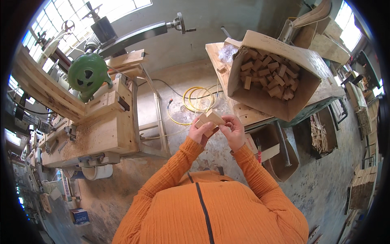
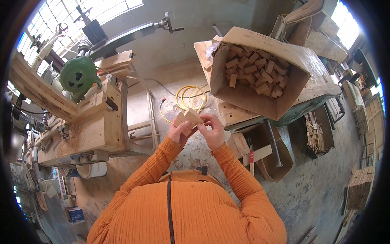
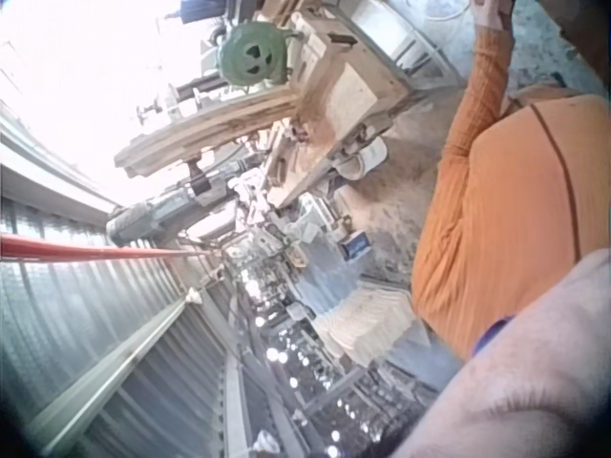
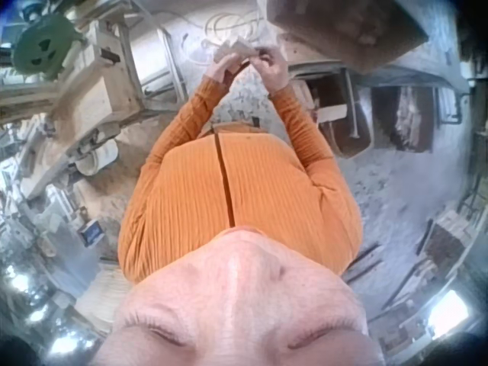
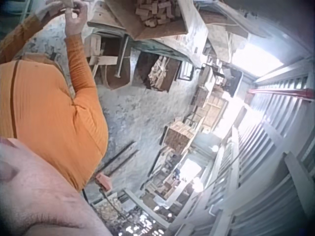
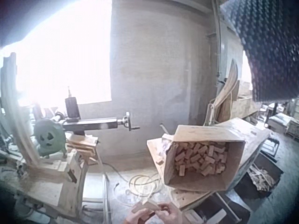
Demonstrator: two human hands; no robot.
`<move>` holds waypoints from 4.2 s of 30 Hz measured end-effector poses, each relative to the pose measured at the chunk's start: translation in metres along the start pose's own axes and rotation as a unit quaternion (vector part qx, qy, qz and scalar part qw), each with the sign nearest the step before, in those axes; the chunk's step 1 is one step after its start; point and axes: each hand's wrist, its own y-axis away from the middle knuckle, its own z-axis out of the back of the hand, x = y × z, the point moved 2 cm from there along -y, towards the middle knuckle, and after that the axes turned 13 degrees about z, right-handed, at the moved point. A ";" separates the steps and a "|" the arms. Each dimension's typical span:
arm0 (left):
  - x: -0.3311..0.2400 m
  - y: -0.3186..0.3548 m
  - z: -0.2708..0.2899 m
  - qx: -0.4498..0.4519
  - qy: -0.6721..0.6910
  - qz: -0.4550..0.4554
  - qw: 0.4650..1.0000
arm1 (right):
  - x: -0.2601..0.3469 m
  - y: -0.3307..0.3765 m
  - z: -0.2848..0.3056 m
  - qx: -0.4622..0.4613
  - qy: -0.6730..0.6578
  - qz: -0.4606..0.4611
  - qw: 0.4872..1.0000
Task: The person sweeps sawdust and debris on the workshop floor using a broom and dustpan, then collects the swept material into a dustpan. The person also briefly handles small wooden blocks near a woodworking machine.
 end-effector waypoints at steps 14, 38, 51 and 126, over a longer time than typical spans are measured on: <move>-0.015 0.045 0.029 -0.182 -0.026 -0.158 0.970 | 0.026 0.008 -0.086 0.172 0.339 0.180 0.907; -0.220 0.328 0.193 0.062 0.148 -0.031 0.987 | 0.128 0.062 -0.445 0.455 0.270 0.429 0.732; -0.299 0.430 0.296 -0.104 -0.016 -0.257 0.961 | 0.385 -0.184 -0.635 0.131 0.446 0.644 0.607; -0.155 0.440 0.349 -0.274 -0.011 -0.077 0.959 | 0.387 -0.272 -0.656 0.147 0.493 0.612 0.600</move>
